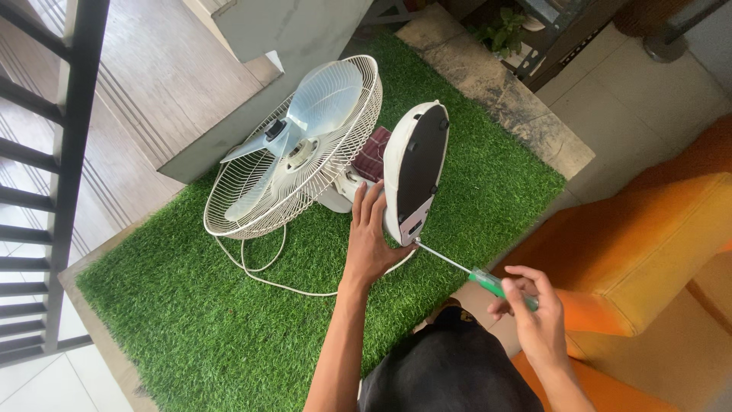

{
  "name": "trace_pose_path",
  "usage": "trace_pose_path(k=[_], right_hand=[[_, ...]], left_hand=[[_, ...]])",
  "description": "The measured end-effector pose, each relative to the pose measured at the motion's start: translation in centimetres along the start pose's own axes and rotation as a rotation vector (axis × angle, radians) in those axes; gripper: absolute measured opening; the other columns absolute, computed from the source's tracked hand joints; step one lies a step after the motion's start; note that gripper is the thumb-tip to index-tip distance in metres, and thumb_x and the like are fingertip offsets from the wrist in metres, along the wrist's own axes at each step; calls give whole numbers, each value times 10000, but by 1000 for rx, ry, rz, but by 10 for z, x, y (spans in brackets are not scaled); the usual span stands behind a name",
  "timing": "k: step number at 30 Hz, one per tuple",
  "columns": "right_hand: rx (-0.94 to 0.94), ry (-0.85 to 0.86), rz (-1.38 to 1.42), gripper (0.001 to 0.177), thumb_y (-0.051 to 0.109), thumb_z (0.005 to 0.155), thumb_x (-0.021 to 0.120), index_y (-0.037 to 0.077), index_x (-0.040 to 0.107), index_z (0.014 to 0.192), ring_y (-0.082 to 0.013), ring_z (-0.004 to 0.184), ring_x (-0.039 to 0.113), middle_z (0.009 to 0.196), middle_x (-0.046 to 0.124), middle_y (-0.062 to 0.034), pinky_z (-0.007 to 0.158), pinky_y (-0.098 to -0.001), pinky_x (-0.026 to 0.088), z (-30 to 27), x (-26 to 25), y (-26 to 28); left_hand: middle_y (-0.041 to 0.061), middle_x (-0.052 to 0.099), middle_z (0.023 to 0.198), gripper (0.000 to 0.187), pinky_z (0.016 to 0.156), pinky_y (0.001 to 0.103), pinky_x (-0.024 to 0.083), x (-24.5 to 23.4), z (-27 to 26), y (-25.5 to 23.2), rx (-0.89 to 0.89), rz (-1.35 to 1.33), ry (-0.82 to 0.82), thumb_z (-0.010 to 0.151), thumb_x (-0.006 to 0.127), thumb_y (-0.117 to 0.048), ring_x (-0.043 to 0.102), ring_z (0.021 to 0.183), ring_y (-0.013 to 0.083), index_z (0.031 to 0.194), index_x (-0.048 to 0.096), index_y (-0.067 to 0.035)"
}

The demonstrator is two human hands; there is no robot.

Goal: The person uses a screwdriver to tighten screws on the base of a white pedestal fan. They then rotate the fan head and wrap the power cord around the neck of the fan.

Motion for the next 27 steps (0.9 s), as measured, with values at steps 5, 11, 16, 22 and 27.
trace_pose_path(k=[5,11,16,22,27], right_hand=[[-58,93,274,411,68,895,621,16,501,1286,-187,794,667,1059,602,-96,584,-321,514,5,7,2],[-21,54,136,315,88,996,603,-17,540,1286,-217,672,619,891,630,-189,585,-335,503,5,-1,-10],[-52,121,224,434,45,880,635,27,499,1291,-158,724,612,980,614,-83,552,-310,473,6,2,-4],[37,126,205,355,132,949,598,28,521,1279,-175,701,600,972,638,-130,549,-307,468,6,5,-8],[-83,153,128,348,82,951,636,4,545,1277,-177,732,622,946,579,-133,590,-316,504,3,3,1]], left_hand=[[126,363,1596,1154,1262,570,250,0,0,1,1,7,-3,538,987,-328,197,1546,417,1508,400,-112],[130,352,1600,1155,1250,579,240,2,-2,2,-13,11,13,544,990,-341,183,1544,410,1507,395,-111],[119,355,1601,1149,1265,570,240,1,0,2,-11,6,6,548,984,-334,180,1554,398,1511,397,-115],[113,351,1602,1135,1270,561,239,1,2,1,-4,21,5,545,985,-336,176,1552,394,1497,406,-117],[100,351,1602,1149,1264,557,233,2,2,2,-25,23,17,521,990,-333,168,1551,381,1492,413,-125]])
Point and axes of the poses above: each hand's wrist, its own z-axis towards the middle knuckle, its own x-axis out of the palm, y = z × x, the point moved 8 cm from there along z, towards the middle knuckle
